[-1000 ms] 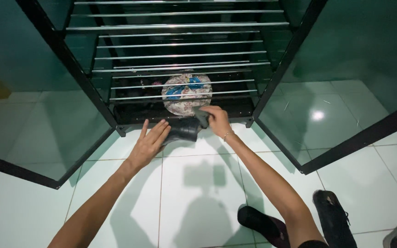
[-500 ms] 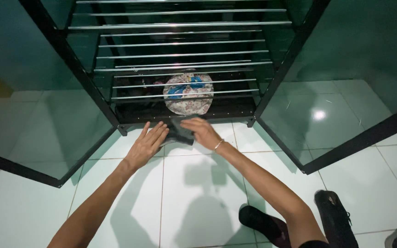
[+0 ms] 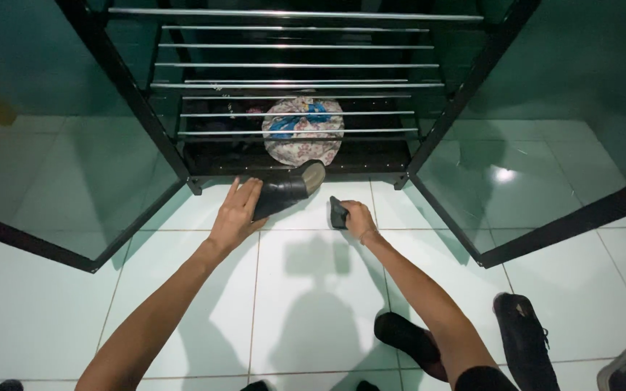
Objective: The person picks up a black shoe from the floor, wipes it with a cloth, and places it on a metal shoe rack. They repeat this process with another black shoe, wiping it thoroughly before placing it on the rack.
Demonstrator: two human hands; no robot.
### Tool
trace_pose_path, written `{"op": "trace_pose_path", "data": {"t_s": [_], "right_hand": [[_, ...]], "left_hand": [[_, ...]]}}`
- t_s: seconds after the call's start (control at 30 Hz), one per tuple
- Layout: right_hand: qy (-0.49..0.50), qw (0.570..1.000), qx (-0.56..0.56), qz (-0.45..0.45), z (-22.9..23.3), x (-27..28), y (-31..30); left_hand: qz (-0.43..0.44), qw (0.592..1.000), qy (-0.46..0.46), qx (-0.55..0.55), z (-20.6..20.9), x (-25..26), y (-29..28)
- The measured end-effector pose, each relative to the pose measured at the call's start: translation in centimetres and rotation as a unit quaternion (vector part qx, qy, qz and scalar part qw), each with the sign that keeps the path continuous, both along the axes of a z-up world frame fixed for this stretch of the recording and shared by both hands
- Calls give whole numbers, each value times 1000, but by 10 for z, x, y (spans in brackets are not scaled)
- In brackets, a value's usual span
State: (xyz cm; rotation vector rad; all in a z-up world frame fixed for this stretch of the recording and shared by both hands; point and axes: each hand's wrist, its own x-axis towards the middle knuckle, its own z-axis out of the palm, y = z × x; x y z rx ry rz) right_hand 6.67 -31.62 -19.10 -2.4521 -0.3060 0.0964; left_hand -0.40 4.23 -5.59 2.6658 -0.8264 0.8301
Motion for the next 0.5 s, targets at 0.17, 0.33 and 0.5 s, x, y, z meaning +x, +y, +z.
{"op": "trace_pose_path", "data": {"t_s": [0.17, 0.33, 0.5], "right_hand": [[-1, 999, -17, 51, -26, 1, 6], [12, 997, 62, 49, 17, -27, 35], [-15, 925, 378, -43, 49, -71, 103]], "left_hand": [[26, 997, 36, -62, -10, -2, -12], [69, 983, 97, -141, -19, -6, -26], [155, 907, 265, -288, -22, -12, -44]]}}
